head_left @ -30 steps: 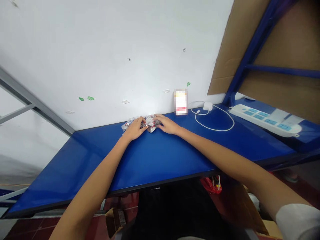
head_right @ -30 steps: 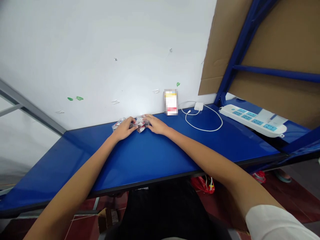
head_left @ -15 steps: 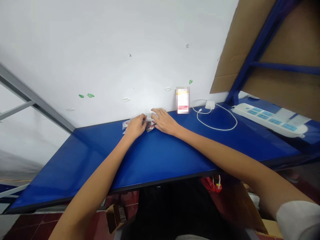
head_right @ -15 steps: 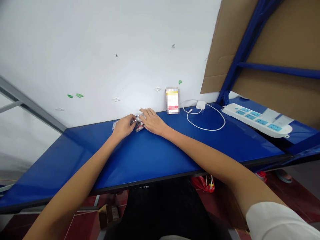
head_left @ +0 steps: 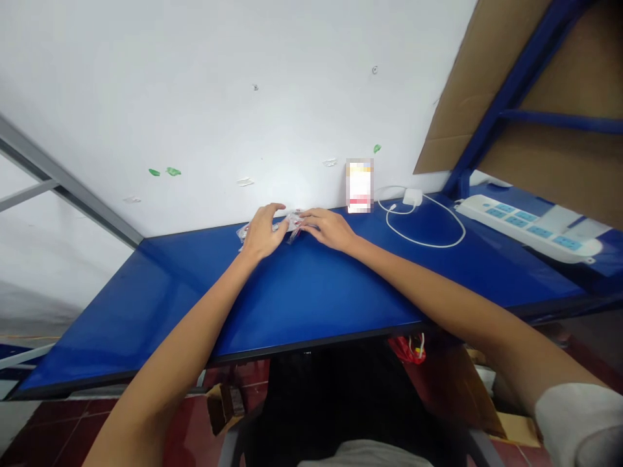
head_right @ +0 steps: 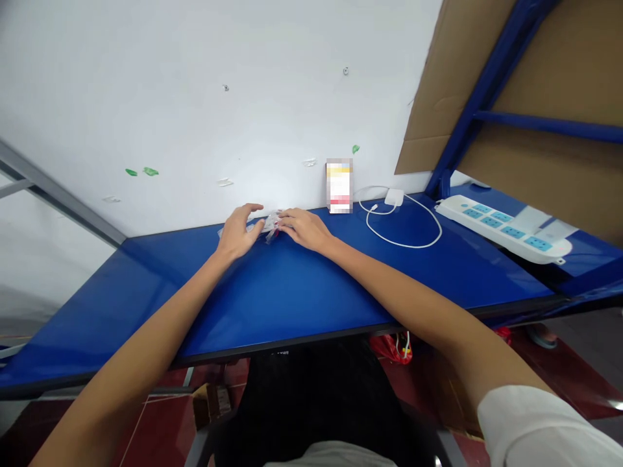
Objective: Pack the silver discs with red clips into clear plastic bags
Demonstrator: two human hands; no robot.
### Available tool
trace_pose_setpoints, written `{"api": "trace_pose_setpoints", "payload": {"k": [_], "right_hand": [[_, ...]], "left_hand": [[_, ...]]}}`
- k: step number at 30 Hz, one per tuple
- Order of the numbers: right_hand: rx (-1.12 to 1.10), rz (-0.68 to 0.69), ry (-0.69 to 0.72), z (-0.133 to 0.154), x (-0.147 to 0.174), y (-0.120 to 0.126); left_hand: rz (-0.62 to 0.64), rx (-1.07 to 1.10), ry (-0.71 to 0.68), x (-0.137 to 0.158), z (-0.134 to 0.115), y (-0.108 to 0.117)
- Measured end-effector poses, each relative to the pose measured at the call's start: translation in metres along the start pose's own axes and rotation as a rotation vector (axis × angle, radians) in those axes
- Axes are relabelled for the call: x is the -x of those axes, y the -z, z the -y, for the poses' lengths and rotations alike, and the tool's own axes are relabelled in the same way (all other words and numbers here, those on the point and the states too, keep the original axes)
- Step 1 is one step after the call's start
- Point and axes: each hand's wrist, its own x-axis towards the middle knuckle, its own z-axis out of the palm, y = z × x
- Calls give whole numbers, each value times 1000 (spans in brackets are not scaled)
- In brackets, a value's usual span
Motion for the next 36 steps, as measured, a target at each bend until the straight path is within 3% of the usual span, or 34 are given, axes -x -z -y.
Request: {"api": "trace_pose_setpoints", "payload": {"k": [3,6,10,14,17,20,23,27,29,33,36], "right_hand": [[-28,-83,-58,1,-3,-2],[-91,-193,-134,3,-6,-1],[-260,-267,-219,5,-7,2],[-701,-275,-360,10,-10,-1],[-1008,-234,-523,14,-10,-3],[-1217,-207,-680,17,-9,-1],[-1398,-133,-742,21,-7,2],[-1553,31,-744,25,-5,2],[-1577,86,-729,26,-4,2],[-1567,140,-682,27,-3,2],[-1573,188,-648,28,-2,2]], "left_hand": [[18,32,-113,2,-8,2],[113,50,-118,2,-11,-3],[102,371,73,0,-10,-13],[110,841,280,-2,-16,-14],[191,951,412,-1,-23,-16],[117,905,454,-2,-23,-17],[15,719,382,-3,-20,-10],[-61,289,145,-3,-22,8],[-85,161,92,-3,-27,14],[-155,11,57,-3,-34,16],[-237,15,51,-3,-36,17]]}}
